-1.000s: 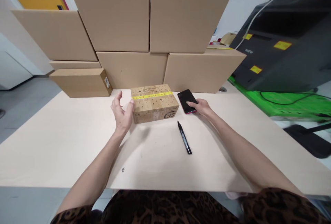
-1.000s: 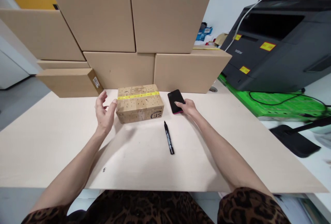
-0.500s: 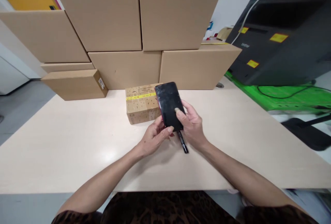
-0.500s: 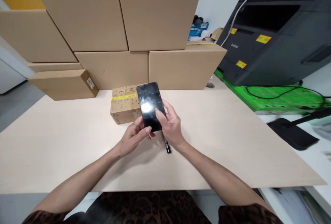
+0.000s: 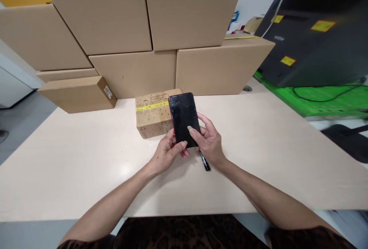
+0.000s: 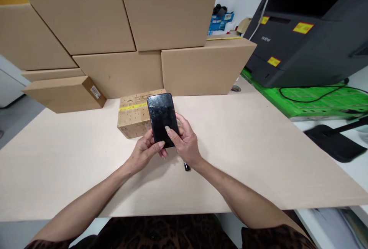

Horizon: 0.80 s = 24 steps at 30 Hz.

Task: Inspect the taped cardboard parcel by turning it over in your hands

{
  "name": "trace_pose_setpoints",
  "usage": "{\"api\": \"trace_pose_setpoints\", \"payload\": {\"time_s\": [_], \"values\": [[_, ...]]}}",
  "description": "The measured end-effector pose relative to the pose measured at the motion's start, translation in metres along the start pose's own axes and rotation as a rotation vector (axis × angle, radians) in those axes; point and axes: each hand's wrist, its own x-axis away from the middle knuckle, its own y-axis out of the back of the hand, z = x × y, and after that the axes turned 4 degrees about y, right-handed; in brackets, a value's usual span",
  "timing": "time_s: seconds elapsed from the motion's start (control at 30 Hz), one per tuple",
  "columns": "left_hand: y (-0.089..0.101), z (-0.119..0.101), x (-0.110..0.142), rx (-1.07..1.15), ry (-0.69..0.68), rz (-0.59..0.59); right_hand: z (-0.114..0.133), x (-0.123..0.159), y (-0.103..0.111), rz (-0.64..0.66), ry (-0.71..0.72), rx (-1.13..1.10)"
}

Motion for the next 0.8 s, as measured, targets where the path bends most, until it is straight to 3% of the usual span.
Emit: {"api": "trace_pose_setpoints", "payload": {"time_s": [0.3, 0.8], "values": [[0.0029, -0.0029, -0.0012, -0.025, 0.007, 0.007, -0.0032, -0.0013, 0.0027, 0.041, 0.053, 0.048], [0.0047, 0.0017, -0.0037, 0.094, -0.041, -0.021, -0.0074, -0.0008, 0.0023, 0.080, -0.055, -0.072]]}}
